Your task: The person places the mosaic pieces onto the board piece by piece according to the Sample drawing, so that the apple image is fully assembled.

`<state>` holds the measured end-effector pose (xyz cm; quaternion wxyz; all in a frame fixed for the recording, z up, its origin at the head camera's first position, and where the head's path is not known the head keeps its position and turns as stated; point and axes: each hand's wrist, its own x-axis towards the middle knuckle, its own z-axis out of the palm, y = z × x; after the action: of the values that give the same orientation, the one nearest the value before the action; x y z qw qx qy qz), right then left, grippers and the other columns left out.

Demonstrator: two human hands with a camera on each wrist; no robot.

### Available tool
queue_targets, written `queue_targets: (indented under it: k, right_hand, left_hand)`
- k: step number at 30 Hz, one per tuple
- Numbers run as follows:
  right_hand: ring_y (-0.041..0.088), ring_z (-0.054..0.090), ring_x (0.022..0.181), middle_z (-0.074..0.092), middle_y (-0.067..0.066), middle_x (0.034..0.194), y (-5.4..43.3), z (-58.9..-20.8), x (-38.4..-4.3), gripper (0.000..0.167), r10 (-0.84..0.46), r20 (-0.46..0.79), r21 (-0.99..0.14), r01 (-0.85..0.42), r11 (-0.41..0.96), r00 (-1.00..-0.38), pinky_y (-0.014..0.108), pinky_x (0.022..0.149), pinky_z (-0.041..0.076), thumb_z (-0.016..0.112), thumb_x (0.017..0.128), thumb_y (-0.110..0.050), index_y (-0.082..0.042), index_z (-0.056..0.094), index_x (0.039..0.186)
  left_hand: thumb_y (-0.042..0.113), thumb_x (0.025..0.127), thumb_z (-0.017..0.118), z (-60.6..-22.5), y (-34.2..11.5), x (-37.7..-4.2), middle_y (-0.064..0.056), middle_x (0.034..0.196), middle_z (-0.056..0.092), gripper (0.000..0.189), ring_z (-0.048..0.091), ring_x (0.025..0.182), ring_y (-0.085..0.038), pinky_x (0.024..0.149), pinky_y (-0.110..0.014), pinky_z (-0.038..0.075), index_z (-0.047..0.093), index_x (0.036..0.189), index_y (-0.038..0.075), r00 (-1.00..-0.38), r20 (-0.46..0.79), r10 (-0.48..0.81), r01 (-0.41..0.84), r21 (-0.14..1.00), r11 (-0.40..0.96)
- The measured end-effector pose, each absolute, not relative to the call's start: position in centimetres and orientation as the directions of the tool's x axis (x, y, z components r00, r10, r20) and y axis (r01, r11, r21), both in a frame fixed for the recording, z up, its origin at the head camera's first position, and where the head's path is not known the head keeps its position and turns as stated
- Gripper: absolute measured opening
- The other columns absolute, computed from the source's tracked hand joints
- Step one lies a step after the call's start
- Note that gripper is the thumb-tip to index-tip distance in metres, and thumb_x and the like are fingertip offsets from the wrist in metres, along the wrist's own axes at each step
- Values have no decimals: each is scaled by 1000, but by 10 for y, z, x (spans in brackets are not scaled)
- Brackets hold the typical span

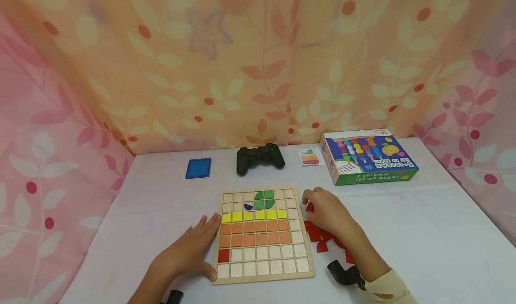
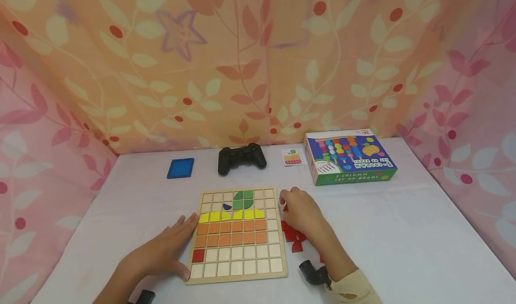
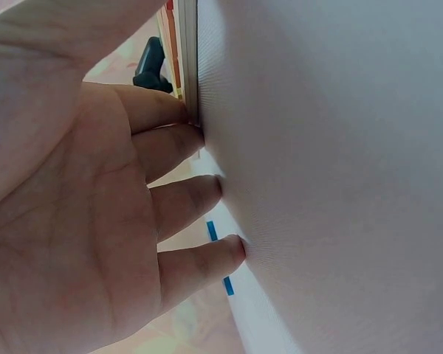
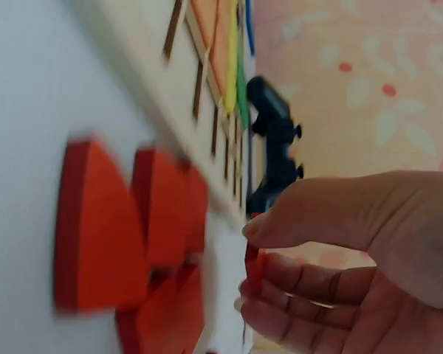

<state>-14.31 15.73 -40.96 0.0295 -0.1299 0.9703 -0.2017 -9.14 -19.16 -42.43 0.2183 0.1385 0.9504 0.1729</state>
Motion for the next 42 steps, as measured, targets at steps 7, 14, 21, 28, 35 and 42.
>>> queue_targets:
  k: [7,14,21,28,35,42]
  right_hand:
    - [14,50,73,57,-1,82,124,-404,-127,20,-442,102,-435,-439,786,-891,28,67,51,80,78,-1,-9,70,94]
    - [10,47,71,51,-8,75,79,-406,-109,17,-619,144,-364,-623,693,-772,20,63,45,77,79,-1,-16,70,85]
    - [5,44,71,50,-11,76,37,-412,-90,15,-769,135,-305,-764,568,-625,14,63,39,78,82,-5,-18,71,83]
    - [3,43,69,56,-11,78,16,-417,-86,14,-812,119,-243,-809,535,-572,14,61,36,81,79,-6,-18,78,85]
    - [2,42,65,56,-12,76,8,-419,-85,13,-813,143,-198,-821,535,-564,14,59,36,84,76,-8,-18,77,80]
    - [2,42,68,56,-12,80,14,-421,-84,20,-820,145,-216,-826,520,-554,11,60,35,83,74,-4,-20,77,84]
  left_hand:
    - [53,44,96,-426,-192,-92,-2,166,19,142,7,152,-33,115,-65,16,24,161,15,-867,-369,336,187,384,904]
    - [54,42,95,-426,-192,-93,-1,166,19,144,6,152,-34,115,-65,15,24,161,17,-867,-375,327,177,381,907]
    - [54,45,94,-423,-191,-92,-2,165,19,141,7,152,-34,114,-65,16,24,161,16,-863,-373,340,185,393,901]
    - [53,47,94,-422,-193,-91,-4,165,19,138,8,152,-35,114,-65,16,26,160,14,-861,-369,350,194,397,897]
    - [51,50,94,-423,-192,-92,-7,165,20,135,10,151,-36,113,-66,19,26,160,12,-853,-378,361,217,372,903]
    - [52,49,94,-424,-192,-92,-5,166,19,137,8,152,-35,114,-66,17,25,160,12,-852,-377,363,215,381,899]
